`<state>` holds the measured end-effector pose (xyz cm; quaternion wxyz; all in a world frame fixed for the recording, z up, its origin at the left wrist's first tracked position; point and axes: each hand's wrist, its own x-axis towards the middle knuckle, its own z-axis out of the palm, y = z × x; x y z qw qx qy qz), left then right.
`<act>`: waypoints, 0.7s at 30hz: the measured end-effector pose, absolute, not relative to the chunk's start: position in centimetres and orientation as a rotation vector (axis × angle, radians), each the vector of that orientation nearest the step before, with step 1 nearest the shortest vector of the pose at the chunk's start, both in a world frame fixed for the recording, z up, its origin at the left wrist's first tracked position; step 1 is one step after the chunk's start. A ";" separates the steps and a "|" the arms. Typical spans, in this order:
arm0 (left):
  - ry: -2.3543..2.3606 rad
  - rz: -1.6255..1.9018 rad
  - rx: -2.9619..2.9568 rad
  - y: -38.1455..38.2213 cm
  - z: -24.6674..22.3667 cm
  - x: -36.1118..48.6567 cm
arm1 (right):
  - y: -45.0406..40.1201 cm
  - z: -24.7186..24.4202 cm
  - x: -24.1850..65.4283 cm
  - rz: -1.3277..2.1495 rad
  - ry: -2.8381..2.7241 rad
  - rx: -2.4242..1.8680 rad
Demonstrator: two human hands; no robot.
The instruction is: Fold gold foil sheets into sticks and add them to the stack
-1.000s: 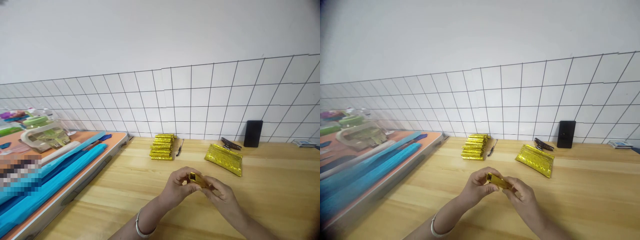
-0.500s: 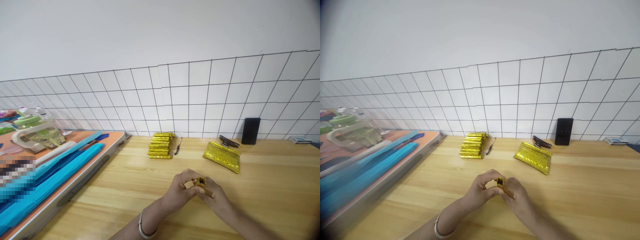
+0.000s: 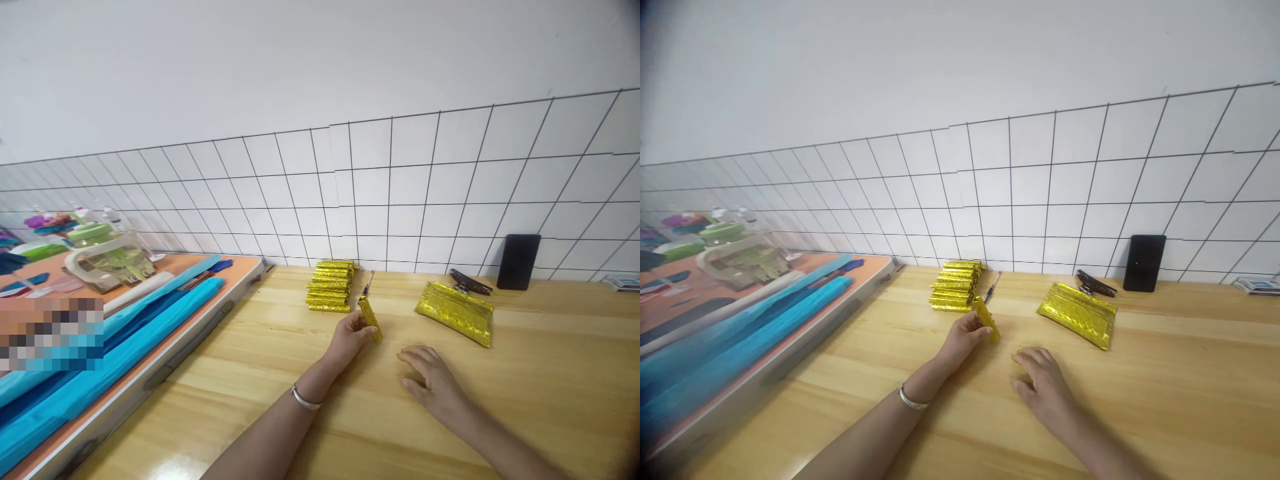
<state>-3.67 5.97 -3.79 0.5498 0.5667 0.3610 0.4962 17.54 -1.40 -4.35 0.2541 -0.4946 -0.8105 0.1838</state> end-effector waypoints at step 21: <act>0.603 1.140 1.094 3.9 -2.0 -3.1 | -1.2 -4.0 17.4 0.495 -2.184 -1.246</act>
